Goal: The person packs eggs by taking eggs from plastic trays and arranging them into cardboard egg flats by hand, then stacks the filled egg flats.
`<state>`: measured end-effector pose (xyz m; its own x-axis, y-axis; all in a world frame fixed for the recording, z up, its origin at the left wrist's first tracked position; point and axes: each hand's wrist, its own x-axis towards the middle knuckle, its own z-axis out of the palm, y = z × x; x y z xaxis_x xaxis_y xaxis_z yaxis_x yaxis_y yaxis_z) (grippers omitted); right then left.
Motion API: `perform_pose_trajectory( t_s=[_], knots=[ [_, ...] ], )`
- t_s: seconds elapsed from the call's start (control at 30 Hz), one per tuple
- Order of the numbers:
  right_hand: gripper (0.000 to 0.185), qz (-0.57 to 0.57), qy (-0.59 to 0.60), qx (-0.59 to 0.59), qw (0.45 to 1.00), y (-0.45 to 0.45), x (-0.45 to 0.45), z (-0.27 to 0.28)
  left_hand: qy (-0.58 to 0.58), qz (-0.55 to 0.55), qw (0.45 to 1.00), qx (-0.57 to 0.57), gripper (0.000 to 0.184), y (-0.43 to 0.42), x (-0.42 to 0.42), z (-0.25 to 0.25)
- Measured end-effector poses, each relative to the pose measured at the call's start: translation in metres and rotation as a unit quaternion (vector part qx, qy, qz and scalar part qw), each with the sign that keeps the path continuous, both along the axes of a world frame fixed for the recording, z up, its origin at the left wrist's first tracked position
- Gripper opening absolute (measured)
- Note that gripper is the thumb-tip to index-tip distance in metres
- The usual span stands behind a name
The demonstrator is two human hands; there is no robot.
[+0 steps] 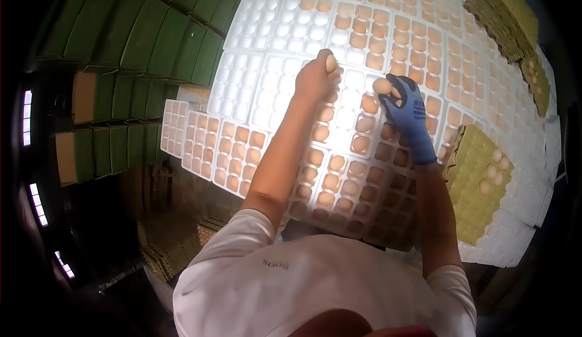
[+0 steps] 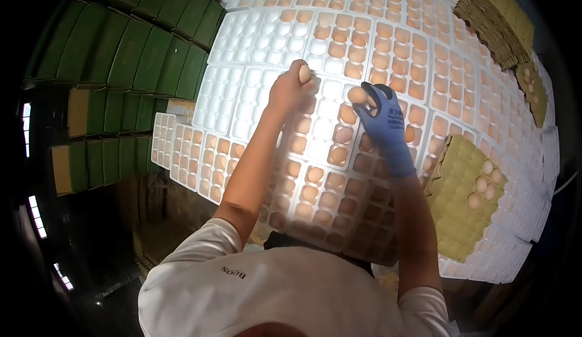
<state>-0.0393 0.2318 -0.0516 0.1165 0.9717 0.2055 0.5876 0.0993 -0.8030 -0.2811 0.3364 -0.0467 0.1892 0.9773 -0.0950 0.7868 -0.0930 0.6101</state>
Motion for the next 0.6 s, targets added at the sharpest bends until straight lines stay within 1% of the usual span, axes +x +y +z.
perform_pose_trajectory(
  t_s=[0.03,0.07,0.1,0.13,0.17,0.23,0.3,0.33,0.37,0.43,0.53,0.6],
  knots=[
    [0.042,0.008,-0.173,0.074,0.982,0.014,-0.005,-0.018,0.01,-0.037,0.999,-0.014,0.047,0.006,-0.004,-0.001],
    [0.042,0.025,-0.255,-0.005,0.967,0.023,-0.009,-0.024,0.019,-0.071,0.997,-0.028,0.048,0.01,-0.006,0.002],
    [0.041,0.034,-0.259,-0.033,0.965,0.026,-0.012,-0.022,0.028,-0.105,0.993,-0.04,0.05,0.014,-0.009,0.004],
    [0.04,0.04,-0.263,-0.057,0.962,0.032,-0.012,-0.018,0.036,-0.109,0.993,-0.008,0.047,0.017,-0.015,-0.006],
    [0.039,0.048,-0.265,-0.083,0.959,0.035,-0.013,-0.013,0.021,-0.105,0.994,0.0,0.046,0.019,-0.02,-0.009],
    [0.043,0.061,-0.231,-0.055,0.97,0.036,-0.023,-0.003,-0.006,-0.085,0.996,0.009,0.045,0.007,-0.031,-0.008],
    [0.049,0.079,-0.217,-0.046,0.972,0.044,-0.046,0.002,-0.03,-0.089,0.995,-0.018,0.046,-0.014,-0.033,-0.004],
    [0.058,0.105,-0.212,-0.057,0.97,0.052,-0.053,-0.006,-0.028,-0.109,0.994,-0.012,0.046,-0.024,-0.031,-0.003],
    [0.061,0.109,-0.233,-0.088,0.962,0.058,-0.061,-0.011,-0.032,-0.119,0.992,-0.025,0.044,-0.035,-0.027,0.0],
    [0.061,0.093,-0.316,-0.105,0.938,0.062,-0.07,-0.017,-0.078,-0.123,0.989,-0.021,0.043,-0.049,-0.02,-0.006],
    [0.058,-0.006,-0.159,-0.081,0.984,0.046,-0.065,-0.01,-0.031,-0.154,0.987,0.047,0.044,-0.05,-0.005,-0.027],
    [0.057,-0.115,0.01,-0.073,0.991,0.023,-0.06,-0.017,-0.014,-0.169,0.983,0.067,0.044,-0.049,-0.001,-0.034]
  ],
)
